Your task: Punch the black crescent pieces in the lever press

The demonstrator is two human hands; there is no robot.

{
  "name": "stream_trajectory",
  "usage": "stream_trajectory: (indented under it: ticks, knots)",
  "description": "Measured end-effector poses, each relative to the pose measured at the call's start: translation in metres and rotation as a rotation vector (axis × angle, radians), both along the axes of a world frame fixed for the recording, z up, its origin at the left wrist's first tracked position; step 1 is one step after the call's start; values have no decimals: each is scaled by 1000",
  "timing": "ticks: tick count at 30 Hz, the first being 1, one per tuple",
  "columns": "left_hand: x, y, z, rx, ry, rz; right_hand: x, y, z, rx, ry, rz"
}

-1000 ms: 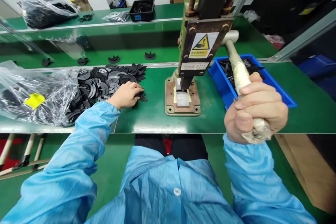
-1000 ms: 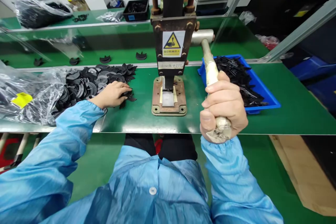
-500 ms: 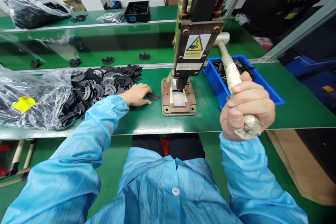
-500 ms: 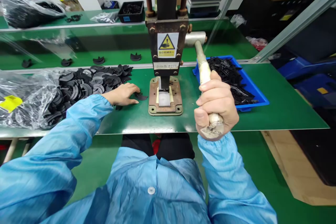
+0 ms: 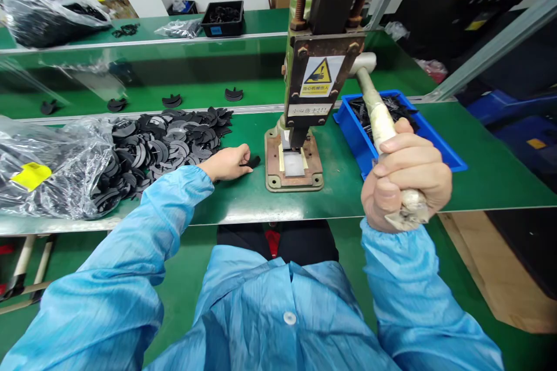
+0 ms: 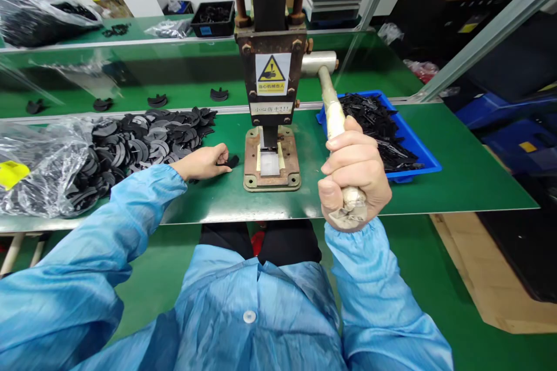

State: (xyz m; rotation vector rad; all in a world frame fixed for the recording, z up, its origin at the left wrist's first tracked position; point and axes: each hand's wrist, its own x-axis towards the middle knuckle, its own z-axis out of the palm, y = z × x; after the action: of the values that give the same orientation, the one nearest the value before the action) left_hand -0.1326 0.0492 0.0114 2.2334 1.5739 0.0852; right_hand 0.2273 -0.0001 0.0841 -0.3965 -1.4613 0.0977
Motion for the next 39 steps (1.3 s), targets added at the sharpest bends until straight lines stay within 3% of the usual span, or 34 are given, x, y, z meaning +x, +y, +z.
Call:
stream_trajectory:
  ticks: [4, 6, 14, 19, 22, 29, 39]
  knots:
    - [-3, -9, -3, 198, -50, -22, 1, 0, 0, 2, -3, -7]
    - [-4, -12, -1, 222, -79, 27, 1, 0, 0, 5, -4, -15]
    - [11, -18, 15, -100, -502, 361, -3, 1, -1, 20, 23, -10]
    - [40, -9, 15, -167, -953, 469, -1, 1, -2, 22, -5, -15]
    - [62, -2, 17, -251, -1102, 520, 0, 0, -2, 22, -9, -20]
    - [94, 14, 21, -403, -1107, 498, 3, -2, -1, 8, -45, -7]
    - [104, 31, 17, -497, -912, 516, 4, -4, -1, -13, -55, 6]
